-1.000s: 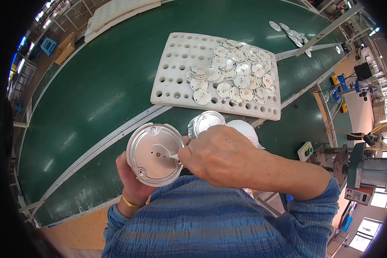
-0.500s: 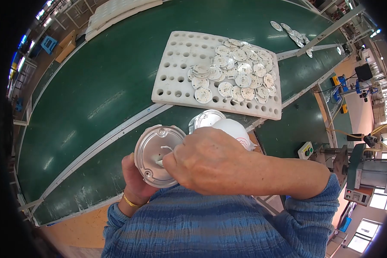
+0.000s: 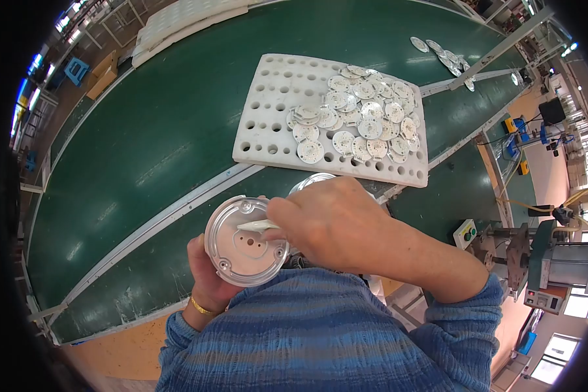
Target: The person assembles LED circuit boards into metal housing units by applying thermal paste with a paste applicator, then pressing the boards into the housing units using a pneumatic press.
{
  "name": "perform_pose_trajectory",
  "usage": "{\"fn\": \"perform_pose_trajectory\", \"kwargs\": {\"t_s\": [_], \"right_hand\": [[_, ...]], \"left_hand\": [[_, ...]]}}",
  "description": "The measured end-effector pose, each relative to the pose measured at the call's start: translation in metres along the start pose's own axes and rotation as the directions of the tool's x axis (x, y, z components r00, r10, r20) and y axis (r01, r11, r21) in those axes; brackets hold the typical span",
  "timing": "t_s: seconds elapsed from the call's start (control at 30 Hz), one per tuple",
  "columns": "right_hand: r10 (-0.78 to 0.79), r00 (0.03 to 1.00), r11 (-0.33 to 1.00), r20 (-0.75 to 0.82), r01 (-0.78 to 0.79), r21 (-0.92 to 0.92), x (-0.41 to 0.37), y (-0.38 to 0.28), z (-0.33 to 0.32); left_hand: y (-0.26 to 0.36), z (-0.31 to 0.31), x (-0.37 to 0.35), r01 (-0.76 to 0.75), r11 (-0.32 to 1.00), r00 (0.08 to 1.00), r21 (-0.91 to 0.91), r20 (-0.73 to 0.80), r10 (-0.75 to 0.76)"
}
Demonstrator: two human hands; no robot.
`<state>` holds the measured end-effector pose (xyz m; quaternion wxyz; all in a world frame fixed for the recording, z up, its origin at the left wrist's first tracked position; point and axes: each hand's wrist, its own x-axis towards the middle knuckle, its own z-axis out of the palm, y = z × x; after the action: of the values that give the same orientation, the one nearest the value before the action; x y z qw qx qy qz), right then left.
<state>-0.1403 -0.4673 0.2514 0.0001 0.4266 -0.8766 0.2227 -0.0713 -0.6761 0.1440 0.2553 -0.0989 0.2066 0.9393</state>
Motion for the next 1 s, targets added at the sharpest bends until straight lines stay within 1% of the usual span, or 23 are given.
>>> {"fn": "perform_pose_trajectory", "kwargs": {"t_s": [0.1, 0.2, 0.27, 0.33, 0.37, 0.43, 0.47, 0.5, 0.57, 0.6, 0.67, 0.73, 0.77, 0.8, 0.9, 0.93, 0.97, 1.0], "right_hand": [[0.069, 0.994, 0.989, -0.079, -0.058, 0.136, -0.008, 0.008, 0.003], [0.131, 0.975, 0.954, -0.181, -0.074, 0.290, -0.015, 0.015, 0.009], [0.183, 0.958, 0.928, -0.219, -0.095, 0.361, -0.020, 0.016, 0.011], [0.221, 0.948, 0.922, -0.230, -0.126, 0.366, -0.026, 0.016, 0.007], [0.238, 0.942, 0.918, -0.235, -0.139, 0.371, -0.030, 0.016, 0.005], [0.336, 0.914, 0.878, -0.228, -0.216, 0.427, -0.043, 0.017, 0.001], [0.383, 0.897, 0.854, -0.221, -0.252, 0.456, -0.050, 0.017, 0.000], [0.413, 0.879, 0.840, -0.237, -0.268, 0.471, -0.056, 0.018, 0.000], [0.475, 0.838, 0.810, -0.267, -0.299, 0.504, -0.068, 0.021, 0.002], [0.521, 0.815, 0.782, -0.252, -0.339, 0.522, -0.074, 0.021, 0.001], [0.535, 0.794, 0.784, -0.290, -0.337, 0.521, -0.081, 0.023, 0.003], [0.536, 0.780, 0.797, -0.322, -0.341, 0.499, -0.085, 0.023, 0.004], [0.533, 0.780, 0.801, -0.328, -0.339, 0.494, -0.086, 0.023, 0.003], [0.530, 0.780, 0.805, -0.333, -0.339, 0.487, -0.087, 0.023, 0.002], [0.536, 0.776, 0.801, -0.332, -0.342, 0.491, -0.089, 0.022, -0.001], [0.541, 0.773, 0.797, -0.331, -0.345, 0.495, -0.090, 0.021, -0.002], [0.535, 0.775, 0.799, -0.335, -0.337, 0.498, -0.091, 0.021, -0.003], [0.529, 0.777, 0.803, -0.341, -0.328, 0.498, -0.092, 0.021, -0.003]], "left_hand": [[0.000, -0.003, 0.006, 0.055, 0.996, 0.998, 0.065, -0.047, -0.052], [-0.005, 0.003, 0.017, 0.060, 0.998, 0.998, 0.005, 0.036, -0.060], [-0.005, 0.002, 0.020, 0.126, 0.982, 0.991, -0.138, 0.054, -0.119], [-0.004, -0.005, 0.022, 0.170, 0.954, 0.985, -0.249, 0.066, -0.158], [-0.003, -0.014, 0.021, 0.150, 0.953, 0.989, -0.263, 0.029, -0.148], [0.002, -0.042, 0.016, 0.106, 0.952, 0.991, -0.286, -0.048, -0.125], [0.006, -0.058, 0.011, 0.064, 0.937, 0.992, -0.342, -0.085, -0.099], [0.010, -0.073, 0.005, 0.015, 0.953, 0.987, -0.302, -0.149, -0.063], [0.014, -0.109, -0.009, -0.136, 0.964, 0.939, -0.230, -0.340, 0.051], [0.015, -0.128, -0.016, -0.143, 0.974, 0.919, -0.175, -0.390, 0.064], [0.017, -0.163, -0.031, -0.141, 0.988, 0.872, -0.062, -0.479, 0.095], [0.020, -0.186, -0.046, -0.111, 0.994, 0.845, 0.022, -0.524, 0.106], [0.020, -0.189, -0.047, -0.092, 0.994, 0.833, 0.062, -0.542, 0.111], [0.022, -0.183, -0.048, -0.084, 0.993, 0.800, 0.084, -0.589, 0.118], [0.024, -0.200, -0.046, -0.220, 0.941, 0.732, 0.256, -0.595, 0.333], [0.027, -0.201, -0.053, -0.236, 0.908, 0.568, 0.345, -0.710, 0.417], [0.025, -0.203, -0.053, -0.121, 0.736, 0.397, 0.666, -0.647, 0.651], [0.024, -0.204, -0.052, 0.056, 0.473, 0.253, 0.879, -0.471, 0.845]]}}
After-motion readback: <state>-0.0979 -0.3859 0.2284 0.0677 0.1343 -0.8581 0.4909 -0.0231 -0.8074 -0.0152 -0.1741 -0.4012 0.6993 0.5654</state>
